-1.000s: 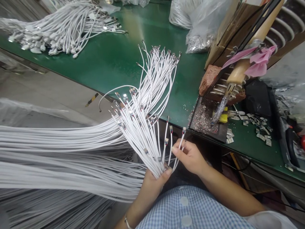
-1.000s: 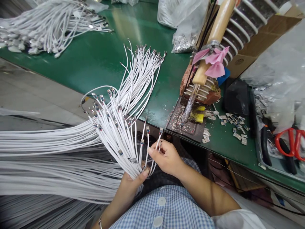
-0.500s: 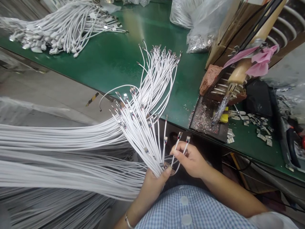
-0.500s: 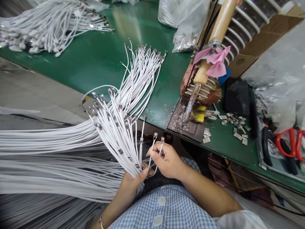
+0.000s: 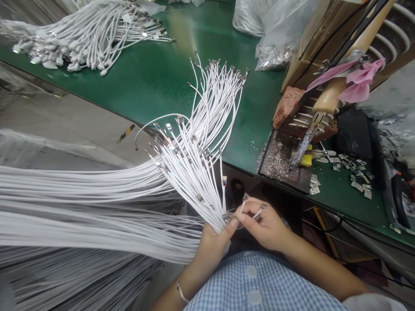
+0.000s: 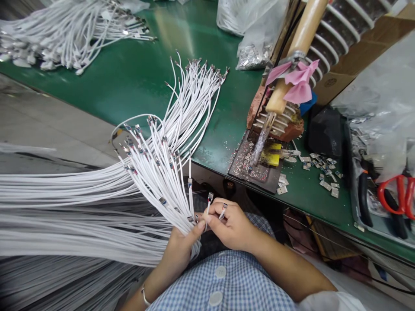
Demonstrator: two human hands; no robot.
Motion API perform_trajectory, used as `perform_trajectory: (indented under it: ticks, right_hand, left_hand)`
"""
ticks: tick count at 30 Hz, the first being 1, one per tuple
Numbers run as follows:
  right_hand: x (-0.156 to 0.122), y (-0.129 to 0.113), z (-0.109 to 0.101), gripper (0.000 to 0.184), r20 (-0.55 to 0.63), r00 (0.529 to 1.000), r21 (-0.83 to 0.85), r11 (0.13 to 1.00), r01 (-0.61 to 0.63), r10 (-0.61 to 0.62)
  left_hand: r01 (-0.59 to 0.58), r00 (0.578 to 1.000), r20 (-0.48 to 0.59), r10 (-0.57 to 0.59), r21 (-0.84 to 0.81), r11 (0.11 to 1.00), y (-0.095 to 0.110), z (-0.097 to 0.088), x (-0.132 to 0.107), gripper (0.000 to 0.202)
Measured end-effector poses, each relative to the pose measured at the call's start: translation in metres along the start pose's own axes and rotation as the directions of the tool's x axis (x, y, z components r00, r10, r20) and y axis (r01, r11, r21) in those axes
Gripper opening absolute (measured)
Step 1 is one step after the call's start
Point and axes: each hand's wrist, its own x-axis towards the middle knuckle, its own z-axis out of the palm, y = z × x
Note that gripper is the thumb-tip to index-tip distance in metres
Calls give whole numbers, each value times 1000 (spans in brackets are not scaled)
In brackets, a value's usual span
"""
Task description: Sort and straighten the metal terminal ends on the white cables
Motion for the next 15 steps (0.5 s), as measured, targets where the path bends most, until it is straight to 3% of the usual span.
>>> perform_trajectory:
  ticks: [4, 10, 13, 15]
  right_hand:
    - [-5, -7, -3, 10, -81, 995, -187, 981, 43, -59]
    - [-24, -31, -40, 45, -38, 998, -324, 945, 44, -59]
    - [-37, -39, -64, 32, -123, 983, -257, 961, 102, -137]
    - [-41, -41, -74, 24, -209, 969, -249, 966, 75, -129]
  left_hand:
    - [10, 999, -30, -11, -22, 1000, 9, 9, 5, 16]
    - [-63, 998, -10, 62, -57, 996, 20, 15, 12, 11]
    - [-110, 994, 13, 110, -35, 993, 25, 17, 17, 10]
    - [-139, 990, 21, 139, -19, 990, 30, 20, 20, 10]
